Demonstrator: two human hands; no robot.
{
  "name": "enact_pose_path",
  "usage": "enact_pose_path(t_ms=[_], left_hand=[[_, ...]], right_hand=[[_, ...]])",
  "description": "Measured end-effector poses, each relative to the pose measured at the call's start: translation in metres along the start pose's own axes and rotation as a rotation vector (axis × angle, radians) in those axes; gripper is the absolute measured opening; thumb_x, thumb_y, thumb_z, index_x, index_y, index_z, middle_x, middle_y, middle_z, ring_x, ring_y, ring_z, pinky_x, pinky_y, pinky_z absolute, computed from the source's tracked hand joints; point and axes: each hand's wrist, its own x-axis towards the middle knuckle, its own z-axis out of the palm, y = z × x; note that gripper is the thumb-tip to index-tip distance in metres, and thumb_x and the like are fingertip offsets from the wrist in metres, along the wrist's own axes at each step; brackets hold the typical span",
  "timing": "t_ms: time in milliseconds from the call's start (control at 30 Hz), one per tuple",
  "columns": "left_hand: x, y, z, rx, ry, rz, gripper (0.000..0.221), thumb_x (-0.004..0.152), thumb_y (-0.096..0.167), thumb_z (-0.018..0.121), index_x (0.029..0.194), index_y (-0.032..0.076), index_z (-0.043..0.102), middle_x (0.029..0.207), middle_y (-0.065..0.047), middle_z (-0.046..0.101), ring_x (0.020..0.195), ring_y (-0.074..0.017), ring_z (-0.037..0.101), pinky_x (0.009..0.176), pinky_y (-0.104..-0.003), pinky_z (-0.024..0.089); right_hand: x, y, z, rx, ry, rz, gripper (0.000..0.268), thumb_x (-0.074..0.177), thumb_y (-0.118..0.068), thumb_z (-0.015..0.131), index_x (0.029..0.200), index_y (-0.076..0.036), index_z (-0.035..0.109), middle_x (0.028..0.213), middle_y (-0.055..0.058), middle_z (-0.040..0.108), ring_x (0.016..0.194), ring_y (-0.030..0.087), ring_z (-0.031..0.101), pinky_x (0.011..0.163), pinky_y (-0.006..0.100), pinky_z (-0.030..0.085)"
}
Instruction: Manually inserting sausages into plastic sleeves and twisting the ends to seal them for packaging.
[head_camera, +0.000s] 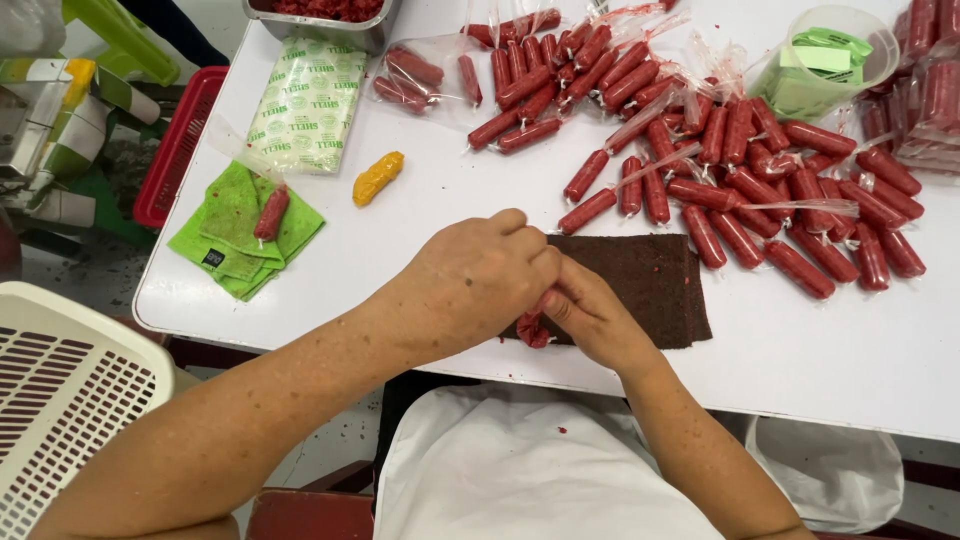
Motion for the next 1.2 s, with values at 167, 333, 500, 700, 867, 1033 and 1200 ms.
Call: enact_pose_path(t_ms=[167,333,500,700,867,1033,1200], left_hand=[[0.003,-0.004,-0.021,0.152,0.103,0.141,0.010,0.093,0.012,0.065,0.091,0.005,0.071,0.079,-0.011,0.066,0.085,-0.0224,0.064,0.070,-0.032,0.058],[0.004,-0.007,-0.020,0.215,0.232,0.181,0.014,0.097,0.014,0.059,0.087,0.008,0.066,0.077,-0.008,0.060,0.085,-0.0219,0.059,0.073,-0.031,0.056],[0.010,-0.021,-0.013,0.196,0.339,0.144,0.022,0.099,0.023,0.061,0.084,0.008,0.064,0.075,-0.006,0.059,0.085,-0.0201,0.060,0.072,-0.030,0.057],[0.002,-0.041,-0.022,-0.072,0.248,-0.015,0.016,0.098,0.020,0.064,0.090,0.008,0.068,0.081,-0.010,0.063,0.086,-0.0216,0.063,0.076,-0.032,0.056],[-0.008,-0.040,-0.025,-0.285,0.657,-0.144,0.014,0.099,0.022,0.061,0.097,0.010,0.067,0.080,-0.006,0.061,0.078,-0.0237,0.063,0.070,-0.037,0.055],[-0.017,-0.012,-0.027,-0.311,0.589,-0.239,0.031,0.095,0.038,0.067,0.102,0.008,0.066,0.092,-0.008,0.055,0.088,-0.0282,0.057,0.070,-0.039,0.050],[-0.009,-0.010,-0.003,-0.415,0.599,-0.264,0.013,0.090,0.016,0.071,0.102,0.011,0.069,0.090,-0.006,0.053,0.085,-0.0297,0.057,0.072,-0.041,0.050]], right_hand=[[0.017,-0.023,-0.003,0.086,0.086,-0.020,0.027,0.101,-0.024,0.054,0.102,0.000,0.067,0.088,0.009,0.064,0.087,0.018,0.059,0.085,0.041,0.052],[0.021,-0.003,-0.003,0.260,0.184,-0.093,0.023,0.098,-0.012,0.062,0.079,0.002,0.064,0.066,0.013,0.064,0.068,0.021,0.062,0.074,0.038,0.054],[0.035,-0.035,-0.002,0.273,0.108,-0.102,0.025,0.104,-0.023,0.052,0.108,-0.001,0.063,0.088,0.012,0.066,0.083,0.015,0.057,0.084,0.038,0.051],[0.030,-0.016,-0.002,0.191,-0.011,-0.071,0.029,0.104,-0.019,0.046,0.119,0.005,0.055,0.076,0.004,0.051,0.067,0.012,0.048,0.066,0.027,0.044],[0.031,-0.023,0.002,0.144,0.106,-0.058,0.029,0.105,-0.024,0.047,0.121,0.000,0.052,0.084,0.005,0.054,0.071,0.010,0.045,0.070,0.026,0.044],[0.025,-0.024,0.008,0.074,0.206,0.031,0.054,0.101,-0.051,0.050,0.129,-0.005,0.050,0.086,0.000,0.052,0.072,0.008,0.041,0.066,0.022,0.039],[0.021,0.001,0.005,0.064,0.257,0.022,0.043,0.103,-0.041,0.051,0.125,-0.005,0.049,0.089,-0.003,0.044,0.075,0.005,0.041,0.064,0.021,0.038]])
